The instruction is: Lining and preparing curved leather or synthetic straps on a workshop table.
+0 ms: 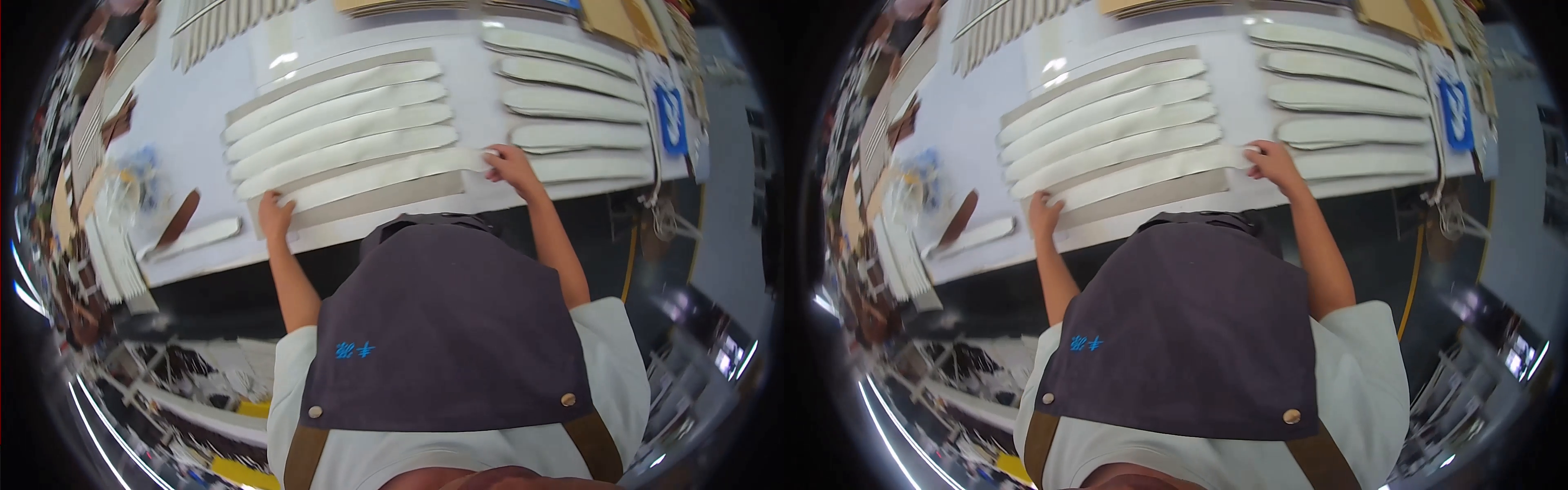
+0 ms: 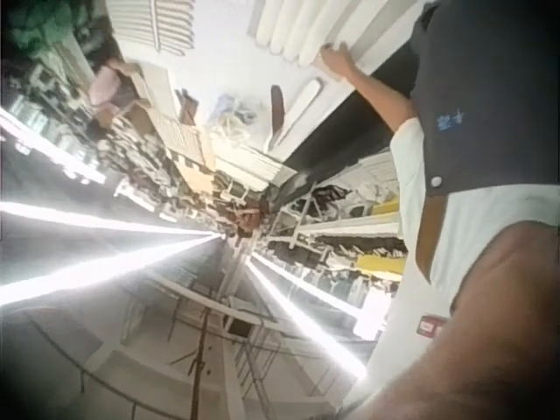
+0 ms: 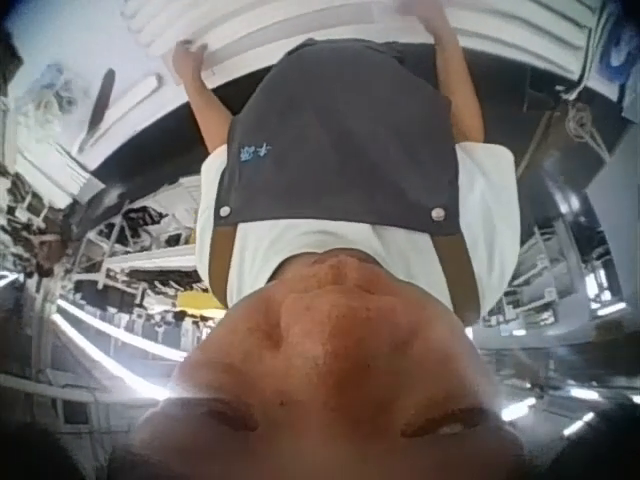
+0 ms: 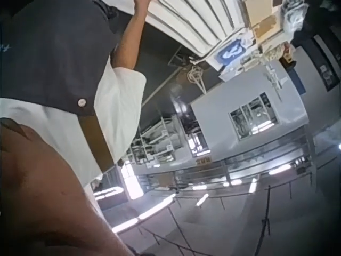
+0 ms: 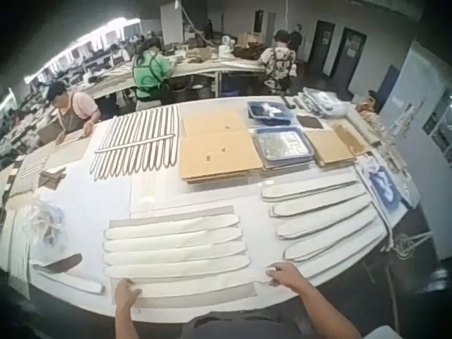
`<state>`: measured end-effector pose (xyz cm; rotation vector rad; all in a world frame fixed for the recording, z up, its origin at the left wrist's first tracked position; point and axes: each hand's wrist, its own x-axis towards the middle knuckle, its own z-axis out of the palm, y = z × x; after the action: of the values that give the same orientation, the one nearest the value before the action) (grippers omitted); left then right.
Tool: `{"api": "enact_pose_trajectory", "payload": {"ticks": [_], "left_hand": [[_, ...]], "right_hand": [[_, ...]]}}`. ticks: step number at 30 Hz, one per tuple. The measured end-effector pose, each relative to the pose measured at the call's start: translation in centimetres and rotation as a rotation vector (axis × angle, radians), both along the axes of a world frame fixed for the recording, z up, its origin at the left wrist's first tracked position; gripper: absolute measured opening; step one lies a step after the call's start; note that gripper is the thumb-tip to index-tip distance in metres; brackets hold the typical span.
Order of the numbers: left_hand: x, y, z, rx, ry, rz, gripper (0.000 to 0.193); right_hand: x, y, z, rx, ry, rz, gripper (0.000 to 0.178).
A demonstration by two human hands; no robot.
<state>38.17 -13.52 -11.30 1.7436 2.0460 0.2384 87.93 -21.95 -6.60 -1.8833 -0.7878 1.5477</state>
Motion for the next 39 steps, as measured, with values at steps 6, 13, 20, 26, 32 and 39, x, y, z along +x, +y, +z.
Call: {"api": "enact_pose_trajectory", "payload": {"ticks": [6, 13, 20, 26, 32, 39], "left_hand": [[0.8, 2.4, 3.4, -0.274, -0.137, -0.216, 0.031], [18.9, 3.0, 8.2, -0.561, -0.883, -0.26, 0.028], [36.6, 1.3, 6.6, -0.741, -0.917, -0.315, 0.029], [43.8, 0.7, 6.2, -0.791, -0.833, -0.346, 0.028], [45.8, 1.6, 5.1, -0.849, -0.824, -0.338, 0.03], [43.0, 0.9, 2.0, -0.781, -0.545, -0.518, 0.033]], "right_hand": [[6.2, -3.1, 1.3, 0.038, 0.07, -0.211, 0.03], [21.8, -9.3, 2.4, 0.179, -0.2, -0.746, 0.022], [38.2, -10.9, 1.7, 0.342, -0.183, -1.165, 0.015], [46.2, -9.4, -0.2, 0.315, -0.414, -1.301, 0.02], [47.9, -7.9, -0.5, 0.165, -0.586, -1.218, 0.026], [41.0, -3.9, -3.1, 0.215, -0.776, -0.852, 0.03]]}}
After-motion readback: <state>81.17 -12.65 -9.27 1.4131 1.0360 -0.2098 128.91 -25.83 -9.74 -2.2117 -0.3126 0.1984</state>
